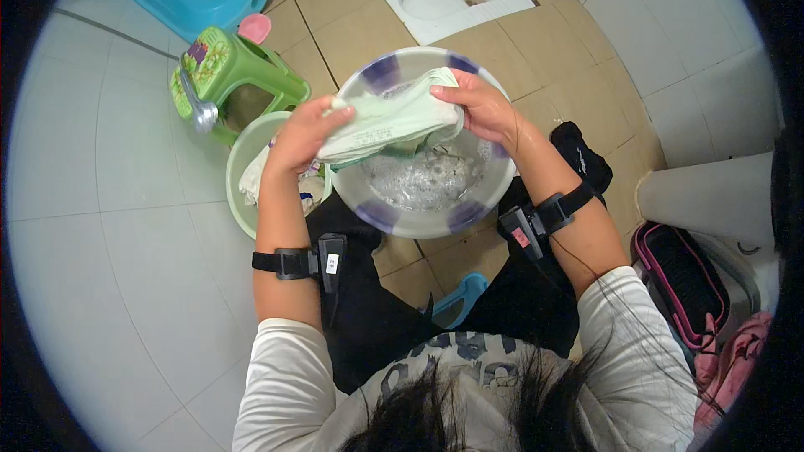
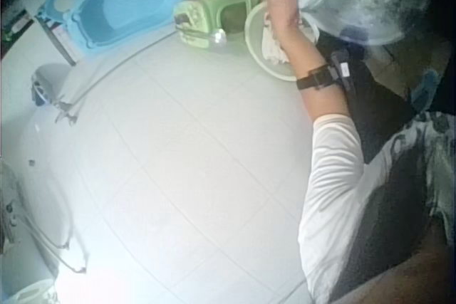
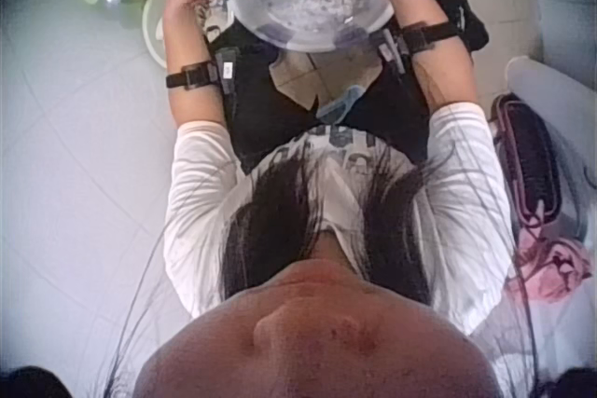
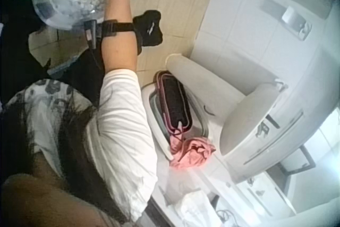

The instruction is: The person sits on a small stool and hand-washes clothes in a large basin filled with soapy water. They scrub a light-colored cloth, wring it out, and then add a dark garment to the basin, submerging and scrubbing it by hand.

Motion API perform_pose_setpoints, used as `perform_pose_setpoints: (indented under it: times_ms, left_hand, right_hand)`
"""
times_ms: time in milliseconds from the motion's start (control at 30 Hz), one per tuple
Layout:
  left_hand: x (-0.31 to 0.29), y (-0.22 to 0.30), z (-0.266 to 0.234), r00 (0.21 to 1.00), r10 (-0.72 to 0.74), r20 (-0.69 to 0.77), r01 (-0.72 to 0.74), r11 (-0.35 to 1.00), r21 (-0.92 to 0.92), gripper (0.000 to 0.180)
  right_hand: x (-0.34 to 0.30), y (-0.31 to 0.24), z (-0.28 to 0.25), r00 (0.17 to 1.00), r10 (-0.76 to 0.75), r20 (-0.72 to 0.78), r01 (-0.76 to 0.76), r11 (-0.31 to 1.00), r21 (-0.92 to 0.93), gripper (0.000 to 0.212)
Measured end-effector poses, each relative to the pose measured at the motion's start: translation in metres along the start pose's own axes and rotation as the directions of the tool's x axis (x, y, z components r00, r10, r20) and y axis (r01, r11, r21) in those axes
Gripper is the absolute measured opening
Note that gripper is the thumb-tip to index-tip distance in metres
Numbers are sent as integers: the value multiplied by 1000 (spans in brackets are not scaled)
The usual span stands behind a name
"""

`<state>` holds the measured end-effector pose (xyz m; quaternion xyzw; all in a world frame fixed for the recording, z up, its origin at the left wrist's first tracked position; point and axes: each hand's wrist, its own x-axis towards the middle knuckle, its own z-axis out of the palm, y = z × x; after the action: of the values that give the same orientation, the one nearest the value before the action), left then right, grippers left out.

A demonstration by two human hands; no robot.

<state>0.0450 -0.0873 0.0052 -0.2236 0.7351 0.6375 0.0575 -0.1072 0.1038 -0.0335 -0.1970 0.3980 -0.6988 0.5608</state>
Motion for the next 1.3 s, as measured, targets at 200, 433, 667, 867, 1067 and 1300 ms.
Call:
perform_pose_setpoints:
  times_ms: [200, 433, 667, 867, 1067, 1300]
  left_hand:
    - [2, -4, 26, 967, 248, -53, -201, 877, 436, 39]
    - [7, -15, 44, 862, 504, -53, -306, 602, 737, 42]
    - [21, -2, 53, 998, 65, 27, -68, 799, 598, 40]
    - [25, -45, 93, 916, 397, 57, -365, 766, 529, 37]
    - [24, -7, 86, 955, -117, 273, -26, 883, 468, 30]
    - [18, -9, 55, 967, 211, 144, -58, 730, -681, 44]
  right_hand:
    - [1, -1, -3, 987, -103, -126, 125, 976, 181, 19]
    - [-2, -7, -4, 993, -118, -16, 116, 923, 366, 25]
    - [-1, -8, 11, 983, -148, 104, 75, 856, 512, 31]
    - [5, -11, 20, 979, -169, 113, 44, 720, 693, 30]
    - [9, 9, -4, 960, -215, -178, 266, 897, 352, 29]
    - [2, 22, 11, 988, 152, -38, -150, 987, 53, 53]
